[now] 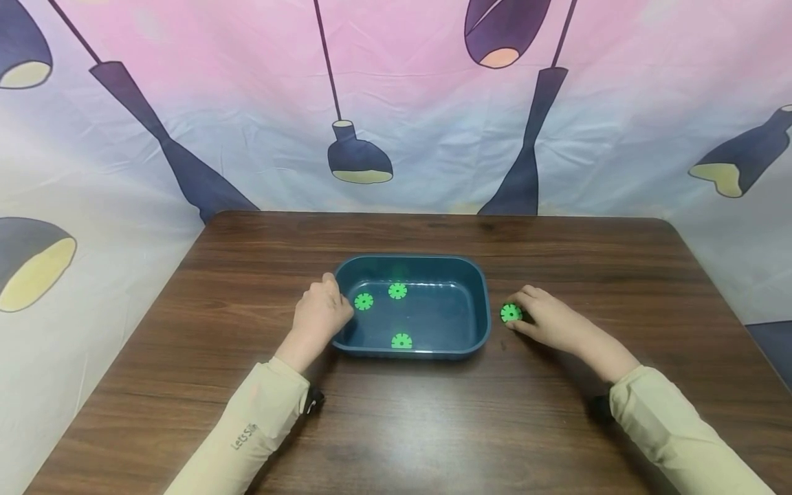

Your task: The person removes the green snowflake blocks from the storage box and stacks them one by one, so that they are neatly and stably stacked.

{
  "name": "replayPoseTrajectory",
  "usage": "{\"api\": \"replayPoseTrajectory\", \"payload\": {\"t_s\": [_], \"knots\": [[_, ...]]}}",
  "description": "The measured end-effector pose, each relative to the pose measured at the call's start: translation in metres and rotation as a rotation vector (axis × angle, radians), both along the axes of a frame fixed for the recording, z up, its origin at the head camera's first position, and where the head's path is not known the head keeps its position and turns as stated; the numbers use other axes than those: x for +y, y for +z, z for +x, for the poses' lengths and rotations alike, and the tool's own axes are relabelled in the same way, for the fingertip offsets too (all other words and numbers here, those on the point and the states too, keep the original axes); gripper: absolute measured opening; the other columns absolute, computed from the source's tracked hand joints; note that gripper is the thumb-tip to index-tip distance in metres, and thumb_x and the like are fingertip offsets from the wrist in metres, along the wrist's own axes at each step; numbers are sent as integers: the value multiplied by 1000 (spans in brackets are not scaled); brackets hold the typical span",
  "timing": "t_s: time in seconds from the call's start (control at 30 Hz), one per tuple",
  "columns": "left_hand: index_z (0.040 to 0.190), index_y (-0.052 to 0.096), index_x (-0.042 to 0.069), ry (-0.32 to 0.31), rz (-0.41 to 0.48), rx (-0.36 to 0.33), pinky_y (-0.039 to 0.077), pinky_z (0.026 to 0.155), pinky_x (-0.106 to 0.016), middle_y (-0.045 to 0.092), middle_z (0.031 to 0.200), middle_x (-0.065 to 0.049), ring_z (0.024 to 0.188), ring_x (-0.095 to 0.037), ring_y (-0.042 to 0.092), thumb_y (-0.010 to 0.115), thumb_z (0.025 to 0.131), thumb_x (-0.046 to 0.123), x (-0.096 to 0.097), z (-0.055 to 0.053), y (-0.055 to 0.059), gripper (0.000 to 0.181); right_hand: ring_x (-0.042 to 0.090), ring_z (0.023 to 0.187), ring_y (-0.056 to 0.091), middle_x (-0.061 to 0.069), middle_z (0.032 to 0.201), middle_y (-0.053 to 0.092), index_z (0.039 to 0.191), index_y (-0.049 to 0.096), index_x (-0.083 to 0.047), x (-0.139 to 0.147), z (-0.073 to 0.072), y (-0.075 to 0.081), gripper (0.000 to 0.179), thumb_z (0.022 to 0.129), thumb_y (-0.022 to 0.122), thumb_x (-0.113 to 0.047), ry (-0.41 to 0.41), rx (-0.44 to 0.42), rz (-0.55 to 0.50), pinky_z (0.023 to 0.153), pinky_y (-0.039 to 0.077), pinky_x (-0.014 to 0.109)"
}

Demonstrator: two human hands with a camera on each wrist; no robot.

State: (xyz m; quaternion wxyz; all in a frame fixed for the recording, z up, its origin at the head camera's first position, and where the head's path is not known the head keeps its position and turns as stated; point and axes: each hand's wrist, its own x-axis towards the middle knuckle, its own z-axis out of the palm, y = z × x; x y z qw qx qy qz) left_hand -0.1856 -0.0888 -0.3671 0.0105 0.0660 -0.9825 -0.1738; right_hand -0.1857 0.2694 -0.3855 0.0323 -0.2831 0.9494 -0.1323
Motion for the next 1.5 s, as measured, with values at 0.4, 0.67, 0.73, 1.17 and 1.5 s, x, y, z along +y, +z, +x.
{"api": "replayPoseTrajectory", "payload": {"t_s": [0.4,0.67,0.73,1.17,1.5], "knots": [[83,43,3,0,12,10,42,44,-34,53,61,-13,52,-22,55,56,71,13,0,0,0,20,12,81,51,-1,93,51,106,56,-7,0,0,1,33,79,62,-23,8,-43,-30,66,43,30],[84,43,2,1,20,7,41,42,-32,53,60,-12,49,-20,53,55,71,13,-1,0,-1,21,12,82,51,1,97,51,106,57,-8,1,-1,2,31,81,59,-25,13,-56,-45,66,43,30],[84,43,2,1,21,7,40,42,-32,53,59,-12,49,-20,53,55,71,13,0,0,-1,21,12,82,51,1,98,51,106,57,-8,1,-1,2,30,81,59,-25,13,-56,-46,67,43,30],[84,43,3,3,30,-3,39,40,-30,52,58,-11,47,-20,52,55,71,12,0,1,0,20,10,81,48,1,100,48,111,55,-8,2,0,1,33,80,59,-18,10,-64,-11,66,42,29],[85,43,3,10,11,-10,41,42,-31,54,61,-12,50,-21,55,56,71,13,0,1,2,21,16,89,52,3,105,48,115,52,-11,1,2,9,36,81,59,-21,-2,-32,-9,71,43,35]]}}
